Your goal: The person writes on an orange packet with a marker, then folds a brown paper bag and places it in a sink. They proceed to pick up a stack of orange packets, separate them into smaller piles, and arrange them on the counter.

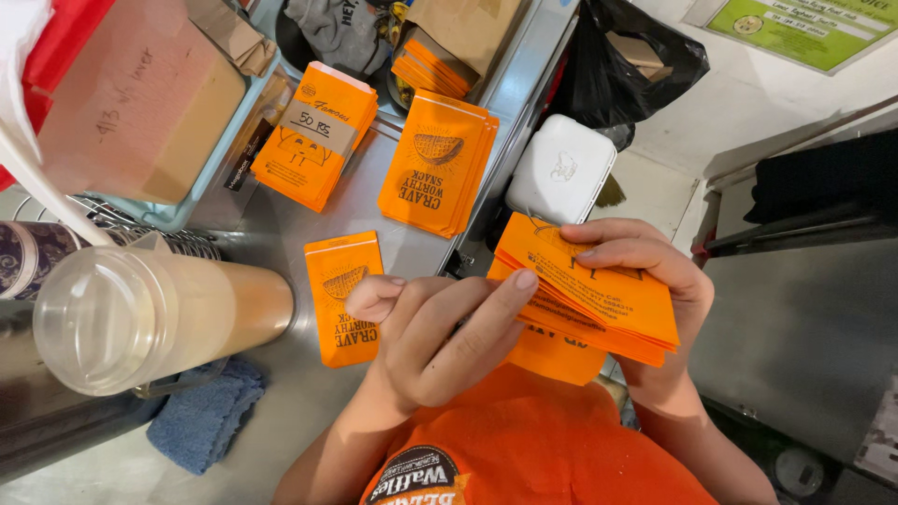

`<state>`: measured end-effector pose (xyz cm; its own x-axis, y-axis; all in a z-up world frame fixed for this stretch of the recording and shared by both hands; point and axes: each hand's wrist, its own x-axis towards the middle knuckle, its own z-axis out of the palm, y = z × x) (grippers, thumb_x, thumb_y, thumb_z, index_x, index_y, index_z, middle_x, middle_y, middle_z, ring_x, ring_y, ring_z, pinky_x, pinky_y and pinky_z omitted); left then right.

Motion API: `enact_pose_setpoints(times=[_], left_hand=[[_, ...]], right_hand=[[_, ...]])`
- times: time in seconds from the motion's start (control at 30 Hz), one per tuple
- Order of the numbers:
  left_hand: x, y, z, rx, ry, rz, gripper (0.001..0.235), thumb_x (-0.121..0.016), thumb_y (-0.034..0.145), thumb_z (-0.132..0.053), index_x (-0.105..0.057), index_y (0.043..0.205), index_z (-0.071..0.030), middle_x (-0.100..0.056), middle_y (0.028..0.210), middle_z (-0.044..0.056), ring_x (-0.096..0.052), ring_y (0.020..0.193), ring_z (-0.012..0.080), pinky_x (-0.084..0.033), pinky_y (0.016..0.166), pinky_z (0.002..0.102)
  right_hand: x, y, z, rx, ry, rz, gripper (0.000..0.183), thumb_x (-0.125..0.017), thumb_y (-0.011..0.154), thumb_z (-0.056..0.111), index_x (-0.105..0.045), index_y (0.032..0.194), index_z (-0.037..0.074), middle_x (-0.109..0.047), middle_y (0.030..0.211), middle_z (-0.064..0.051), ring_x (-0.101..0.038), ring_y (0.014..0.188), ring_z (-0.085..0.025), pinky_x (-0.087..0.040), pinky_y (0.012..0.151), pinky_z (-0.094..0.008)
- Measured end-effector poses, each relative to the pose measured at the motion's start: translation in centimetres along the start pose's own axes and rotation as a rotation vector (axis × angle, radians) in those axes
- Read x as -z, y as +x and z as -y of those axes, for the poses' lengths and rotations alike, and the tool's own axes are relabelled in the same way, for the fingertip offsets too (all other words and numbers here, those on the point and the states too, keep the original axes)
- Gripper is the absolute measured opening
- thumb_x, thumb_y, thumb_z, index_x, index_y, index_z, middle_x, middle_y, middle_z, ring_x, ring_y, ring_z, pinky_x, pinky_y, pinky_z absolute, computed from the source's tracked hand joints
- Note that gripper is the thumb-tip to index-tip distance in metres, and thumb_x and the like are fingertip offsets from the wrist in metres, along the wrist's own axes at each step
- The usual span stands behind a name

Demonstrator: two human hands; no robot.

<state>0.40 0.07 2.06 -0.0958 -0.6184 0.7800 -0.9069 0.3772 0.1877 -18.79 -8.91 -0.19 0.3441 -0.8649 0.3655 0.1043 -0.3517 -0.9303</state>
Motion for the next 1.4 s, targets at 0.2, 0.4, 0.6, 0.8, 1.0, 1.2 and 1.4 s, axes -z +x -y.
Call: enact_pose_setpoints(times=[0.2, 0.4, 0.6, 0.8, 1.0, 1.2, 1.4], left_hand=[[-1.7, -0.7, 0.8, 0.042, -0.085, 0.007, 0.033, -0.086, 0.087, -0.013, -0.068, 0.115, -0.015, -0.060, 0.103, -0.003, -0.060, 0.087, 0.0132, -0.028, 0.092, 0.036], [-6.0, -3.6, 4.5, 0.216, -0.348, 0.189, 0.030, -0.083, 0.084, -0.024, -0.068, 0.107, -0.013, -0.062, 0.108, 0.007, -0.062, 0.099, 0.0234, -0.034, 0.095, 0.038], [-15.8, -8.0, 14.2, 0.515, 0.033, 0.242, 0.051, -0.078, 0.092, -0.027, -0.058, 0.130, 0.001, -0.054, 0.132, 0.021, -0.050, 0.121, 0.0446, -0.044, 0.101, 0.051], [-20.1, -7.7, 20.9, 0.826, 0.261, 0.256, 0.073, -0.091, 0.070, -0.037, -0.058, 0.124, -0.001, -0.051, 0.132, 0.026, -0.049, 0.116, 0.0457, -0.041, 0.090, 0.059], [-20.5, -9.0, 23.7, 0.953, -0.016, 0.123, 0.040, -0.091, 0.074, -0.021, -0.065, 0.097, 0.000, -0.067, 0.100, 0.018, -0.063, 0.095, 0.0339, -0.051, 0.086, 0.042], [-20.3, -9.9, 26.0, 0.986, -0.158, 0.076, 0.018, -0.082, 0.080, -0.014, -0.070, 0.086, -0.001, -0.071, 0.077, 0.012, -0.067, 0.068, 0.0297, -0.051, 0.066, 0.038], [-18.8, -8.6, 25.3, 0.905, 0.041, 0.083, 0.015, -0.076, 0.081, -0.009, -0.070, 0.091, 0.000, -0.072, 0.084, 0.018, -0.068, 0.079, 0.0369, -0.052, 0.071, 0.042]], right_hand=[[0.5, -1.0, -2.4, -0.009, 0.024, 0.026, 0.019, -0.073, 0.093, 0.001, -0.069, 0.111, -0.002, -0.070, 0.123, -0.020, -0.069, 0.111, -0.022, -0.056, 0.099, -0.030], [0.8, -3.3, -9.7, -0.426, 0.218, -0.090, 0.035, -0.055, 0.092, -0.009, -0.063, 0.126, -0.006, -0.069, 0.123, -0.012, -0.065, 0.112, -0.017, -0.052, 0.098, -0.029], [1.3, -5.8, -13.5, -0.548, 0.208, -0.201, 0.032, -0.056, 0.098, -0.006, -0.055, 0.130, -0.004, -0.068, 0.121, -0.009, -0.065, 0.106, -0.014, -0.052, 0.091, -0.028], [0.8, -5.2, -13.1, -0.551, 0.244, -0.251, 0.031, -0.055, 0.097, -0.007, -0.054, 0.128, -0.003, -0.068, 0.122, -0.009, -0.065, 0.108, -0.015, -0.052, 0.092, -0.029], [0.1, -4.2, -12.8, -0.519, 0.334, -0.254, 0.034, -0.053, 0.098, -0.007, -0.053, 0.131, -0.001, -0.066, 0.124, -0.008, -0.064, 0.110, -0.015, -0.052, 0.095, -0.030], [-0.2, -3.4, -13.3, -0.562, 0.365, -0.243, 0.034, -0.053, 0.096, -0.007, -0.053, 0.130, -0.001, -0.067, 0.122, -0.009, -0.065, 0.109, -0.016, -0.053, 0.095, -0.032], [-0.8, -2.6, -14.3, -0.560, 0.414, -0.230, 0.035, -0.053, 0.095, -0.007, -0.055, 0.130, -0.001, -0.067, 0.123, -0.009, -0.066, 0.110, -0.017, -0.052, 0.097, -0.033]])
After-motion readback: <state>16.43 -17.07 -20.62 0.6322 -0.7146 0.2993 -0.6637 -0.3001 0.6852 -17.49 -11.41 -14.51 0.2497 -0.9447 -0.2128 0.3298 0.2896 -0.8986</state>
